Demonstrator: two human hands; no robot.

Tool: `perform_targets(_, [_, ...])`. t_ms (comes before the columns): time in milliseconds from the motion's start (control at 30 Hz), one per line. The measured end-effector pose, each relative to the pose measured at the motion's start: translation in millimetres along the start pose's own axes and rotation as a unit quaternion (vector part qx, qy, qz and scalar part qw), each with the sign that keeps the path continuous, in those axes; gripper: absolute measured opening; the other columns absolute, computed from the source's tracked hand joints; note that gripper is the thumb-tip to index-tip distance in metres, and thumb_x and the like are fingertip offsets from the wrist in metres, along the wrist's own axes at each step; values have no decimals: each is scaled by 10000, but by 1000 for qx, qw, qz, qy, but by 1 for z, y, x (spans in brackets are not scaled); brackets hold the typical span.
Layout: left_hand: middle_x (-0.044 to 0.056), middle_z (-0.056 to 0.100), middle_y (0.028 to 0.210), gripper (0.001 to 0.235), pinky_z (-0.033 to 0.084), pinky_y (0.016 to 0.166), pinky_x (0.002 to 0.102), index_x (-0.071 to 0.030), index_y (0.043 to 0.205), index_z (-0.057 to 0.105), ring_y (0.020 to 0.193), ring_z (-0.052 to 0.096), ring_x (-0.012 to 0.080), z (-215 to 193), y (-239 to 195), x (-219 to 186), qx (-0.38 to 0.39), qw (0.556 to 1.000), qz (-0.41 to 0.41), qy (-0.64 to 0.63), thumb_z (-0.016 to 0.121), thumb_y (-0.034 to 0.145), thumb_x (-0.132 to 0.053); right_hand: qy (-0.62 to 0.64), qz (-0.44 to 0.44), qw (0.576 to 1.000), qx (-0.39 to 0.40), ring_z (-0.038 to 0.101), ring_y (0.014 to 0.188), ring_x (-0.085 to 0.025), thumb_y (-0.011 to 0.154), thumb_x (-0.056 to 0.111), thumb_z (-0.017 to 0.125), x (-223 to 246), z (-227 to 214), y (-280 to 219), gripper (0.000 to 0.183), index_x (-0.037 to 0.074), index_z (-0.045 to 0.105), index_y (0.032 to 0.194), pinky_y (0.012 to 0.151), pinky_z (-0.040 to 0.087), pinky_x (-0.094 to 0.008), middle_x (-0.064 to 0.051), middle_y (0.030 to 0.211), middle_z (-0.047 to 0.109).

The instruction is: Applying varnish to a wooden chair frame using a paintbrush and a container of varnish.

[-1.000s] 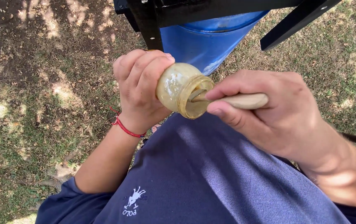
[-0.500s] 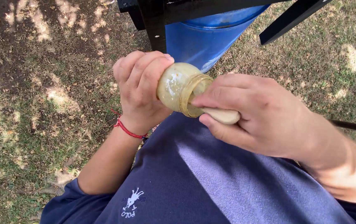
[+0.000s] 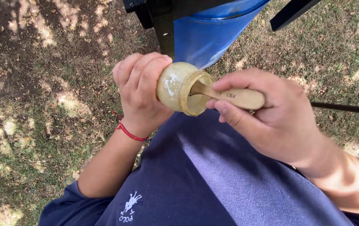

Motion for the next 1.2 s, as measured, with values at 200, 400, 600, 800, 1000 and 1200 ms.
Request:
perform_targets(200, [81, 678, 1043, 183, 407, 903, 418, -69, 1052, 591, 986, 577, 279, 23, 15, -25, -22, 999, 4, 25, 659, 924, -181, -158, -58, 983, 71, 709, 811, -165, 938, 244, 639, -23, -29, 7, 213, 111, 647, 1104, 743, 527, -311, -21, 1008, 722])
perform_targets(400, [87, 680, 1061, 180, 394, 903, 412, -66, 1091, 605, 996, 592, 283, 57, 28, -45, -12, 998, -23, 56, 617, 955, -183, -30, -111, 988, 100, 668, 669, -121, 925, 186, 656, -36, -70, 24, 153, 67, 682, 1017, 640, 499, -234, -34, 847, 707])
perform_targets(600, [126, 677, 1041, 264, 422, 949, 415, -40, 1090, 604, 987, 602, 315, 93, 28, -50, -15, 993, -86, 79, 690, 887, -185, 4, -91, 992, 90, 556, 568, -66, 963, 169, 646, -86, -104, 48, 197, 104, 683, 780, 526, 432, -219, 8, 703, 676])
perform_targets(800, [109, 662, 1102, 315, 392, 994, 399, -52, 1122, 601, 1055, 591, 309, 112, 27, -46, 4, 988, -130, 82, 709, 837, -134, 259, 89, 955, 111, 612, 482, -141, 1002, 187, 530, -146, -100, 60, 228, 10, 675, 994, 395, 405, -184, -147, 681, 698])
perform_targets(1000, [62, 675, 1075, 410, 375, 994, 377, -86, 1108, 603, 1023, 613, 281, 106, 23, -22, 20, 985, -160, 53, 778, 783, -263, 535, 106, 838, 26, 555, 423, -161, 1009, 108, 544, -173, -80, 63, 205, -34, 692, 1013, 369, 423, -224, -155, 617, 654])
perform_targets(1200, [50, 667, 1067, 518, 405, 1006, 386, -80, 1096, 589, 1007, 627, 269, 89, 14, 7, 63, 984, -165, -5, 826, 720, -346, 589, 86, 803, -40, 607, 491, -244, 969, 45, 442, -186, -58, 46, 233, -35, 659, 990, 369, 418, -263, -170, 641, 644])
Point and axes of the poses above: each hand's wrist, its own y-axis towards the middle knuckle, its own z-axis out of the palm, x = y × z, the point moved 7 cm from there along y, towards the middle knuckle
